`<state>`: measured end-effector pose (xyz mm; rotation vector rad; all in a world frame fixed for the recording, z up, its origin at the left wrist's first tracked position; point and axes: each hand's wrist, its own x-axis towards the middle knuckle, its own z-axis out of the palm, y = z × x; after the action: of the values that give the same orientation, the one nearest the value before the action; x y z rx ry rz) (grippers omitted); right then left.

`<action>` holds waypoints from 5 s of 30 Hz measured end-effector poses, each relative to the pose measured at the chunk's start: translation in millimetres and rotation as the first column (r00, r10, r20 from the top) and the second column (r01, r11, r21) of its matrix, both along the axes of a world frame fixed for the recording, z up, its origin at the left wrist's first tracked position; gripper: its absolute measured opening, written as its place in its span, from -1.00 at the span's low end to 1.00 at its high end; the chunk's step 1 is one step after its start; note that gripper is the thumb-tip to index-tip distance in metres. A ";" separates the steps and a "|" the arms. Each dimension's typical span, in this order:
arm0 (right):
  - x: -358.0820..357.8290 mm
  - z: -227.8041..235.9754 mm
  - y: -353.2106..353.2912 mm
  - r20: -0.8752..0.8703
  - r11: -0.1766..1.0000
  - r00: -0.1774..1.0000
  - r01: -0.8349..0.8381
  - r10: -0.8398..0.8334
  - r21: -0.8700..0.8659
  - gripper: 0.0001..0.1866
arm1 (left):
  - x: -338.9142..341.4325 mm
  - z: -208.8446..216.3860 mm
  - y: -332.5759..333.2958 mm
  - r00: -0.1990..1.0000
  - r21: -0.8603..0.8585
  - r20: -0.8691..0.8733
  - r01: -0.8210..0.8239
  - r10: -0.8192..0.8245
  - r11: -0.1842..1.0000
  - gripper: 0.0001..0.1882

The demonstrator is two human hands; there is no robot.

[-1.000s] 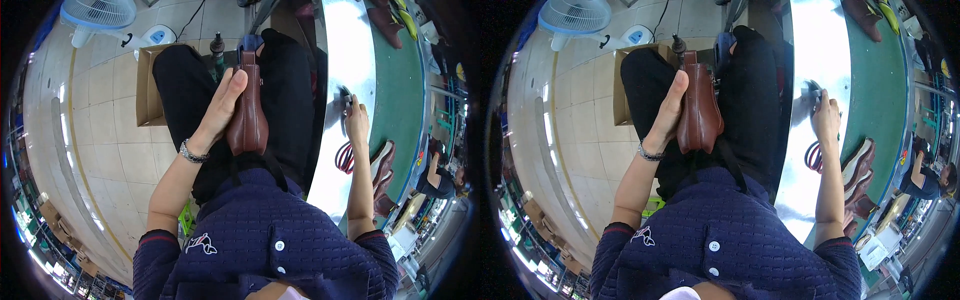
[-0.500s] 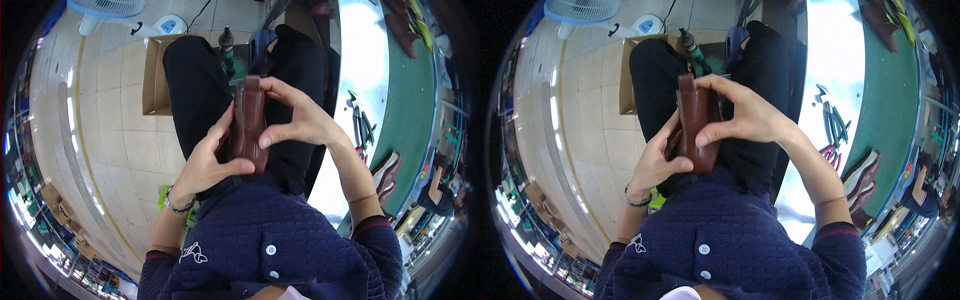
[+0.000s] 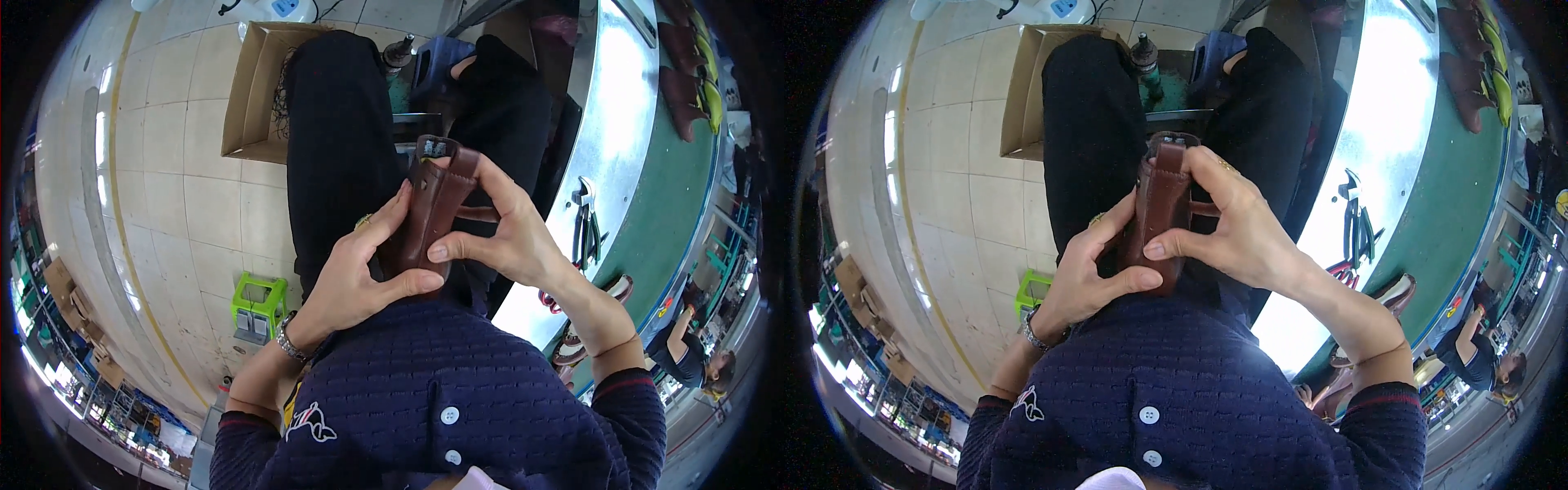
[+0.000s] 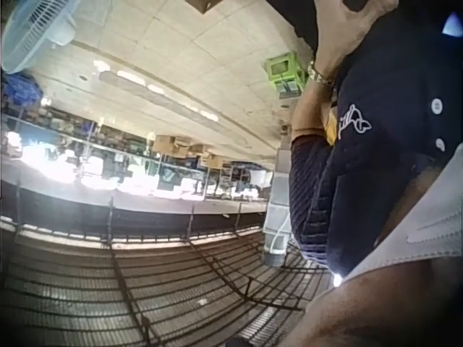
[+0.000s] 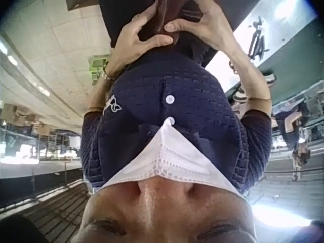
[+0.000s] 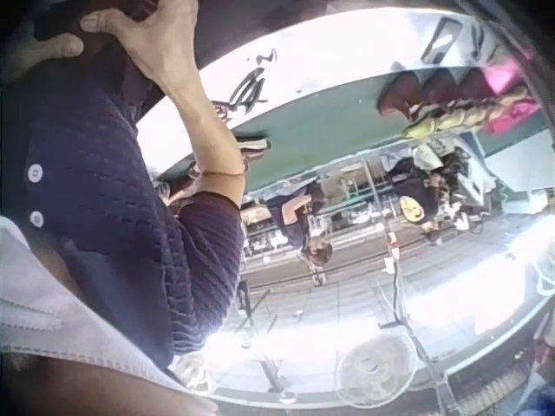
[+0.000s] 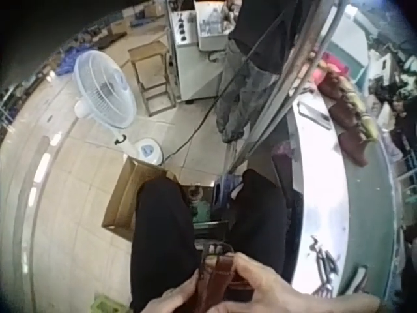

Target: Finishing the lasting and trimming of a leather shoe upper on a workbench.

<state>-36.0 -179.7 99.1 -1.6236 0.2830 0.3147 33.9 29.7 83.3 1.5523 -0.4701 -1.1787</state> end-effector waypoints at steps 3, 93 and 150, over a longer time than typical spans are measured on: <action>11.8 1.0 4.5 -0.011 0.999 1.000 0.009 -0.010 -0.040 -0.29 | -0.4 6.7 -6.5 0.991 0.003 0.109 -0.073 0.072 0.997 -0.02; 151.4 123.3 28.0 0.110 0.886 0.886 -0.459 0.451 0.065 -0.24 | 91.8 64.9 -6.9 0.725 -0.564 0.037 -0.553 0.688 0.613 -0.12; -49.4 -21.3 -19.4 -0.014 0.995 0.998 0.065 -0.064 0.075 0.08 | -4.5 -37.1 -68.3 0.958 -0.253 -0.286 -0.095 0.019 0.963 -0.03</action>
<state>-85.4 -199.1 77.7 -1.5357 0.3282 0.2826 29.4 -38.6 46.2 1.1410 -0.3722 -1.2154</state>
